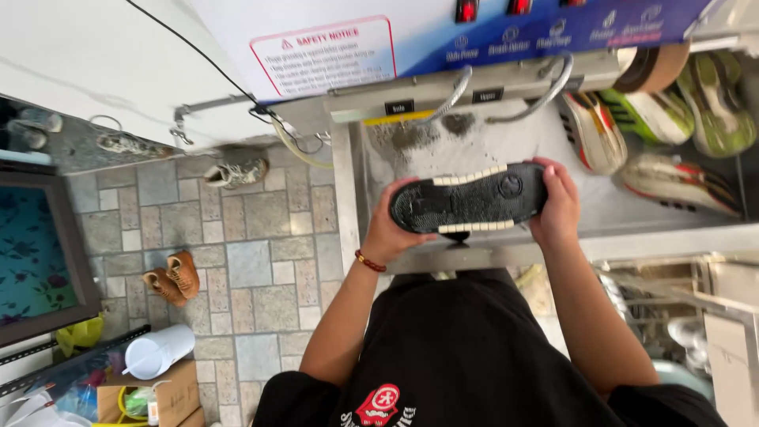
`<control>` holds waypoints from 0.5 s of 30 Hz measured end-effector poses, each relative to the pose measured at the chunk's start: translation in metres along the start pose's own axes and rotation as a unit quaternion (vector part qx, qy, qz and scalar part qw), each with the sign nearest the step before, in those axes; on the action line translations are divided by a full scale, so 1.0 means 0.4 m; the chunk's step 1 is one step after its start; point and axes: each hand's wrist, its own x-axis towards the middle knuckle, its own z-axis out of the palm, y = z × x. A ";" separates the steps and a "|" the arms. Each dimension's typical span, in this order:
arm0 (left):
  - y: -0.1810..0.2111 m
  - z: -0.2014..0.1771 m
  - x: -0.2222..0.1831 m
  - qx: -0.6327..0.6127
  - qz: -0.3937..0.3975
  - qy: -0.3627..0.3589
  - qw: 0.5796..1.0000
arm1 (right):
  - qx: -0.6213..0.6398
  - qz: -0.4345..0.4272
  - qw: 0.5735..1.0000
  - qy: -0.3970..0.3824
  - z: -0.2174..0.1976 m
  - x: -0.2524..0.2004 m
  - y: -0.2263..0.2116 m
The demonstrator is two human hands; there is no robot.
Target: Washing a sneaker using a shoe washing machine and hand scrubbing.
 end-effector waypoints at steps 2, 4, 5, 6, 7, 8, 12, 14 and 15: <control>-0.002 -0.009 -0.012 0.070 0.025 0.001 0.997 | -0.005 -0.020 1.000 -0.004 0.006 -0.021 0.007; -0.024 -0.014 -0.020 0.002 0.020 -0.012 1.000 | -0.010 -0.025 1.000 0.001 -0.005 -0.032 0.024; -0.033 -0.015 -0.019 -0.061 0.015 -0.017 0.998 | -0.013 -0.028 1.000 -0.003 -0.009 -0.032 0.029; -0.036 -0.031 -0.024 -0.065 0.013 -0.020 0.998 | -0.015 -0.028 0.999 0.003 -0.015 -0.032 0.042; -0.040 -0.044 -0.028 -0.015 0.041 -0.011 0.999 | -0.039 -0.024 0.999 -0.009 -0.024 -0.030 0.054; -0.046 -0.052 -0.031 0.034 0.068 -0.001 0.997 | -0.063 -0.019 0.998 -0.020 -0.039 -0.028 0.063; -0.049 -0.126 -0.050 0.101 0.032 0.041 0.993 | -0.209 0.031 0.977 0.016 -0.140 0.005 0.080; -0.030 -0.153 -0.060 0.203 0.050 0.081 0.975 | -0.381 0.020 0.921 0.072 -0.259 0.051 0.131; -0.029 -0.154 -0.062 0.204 0.046 0.082 0.975 | -0.382 0.024 0.921 0.070 -0.293 0.064 0.145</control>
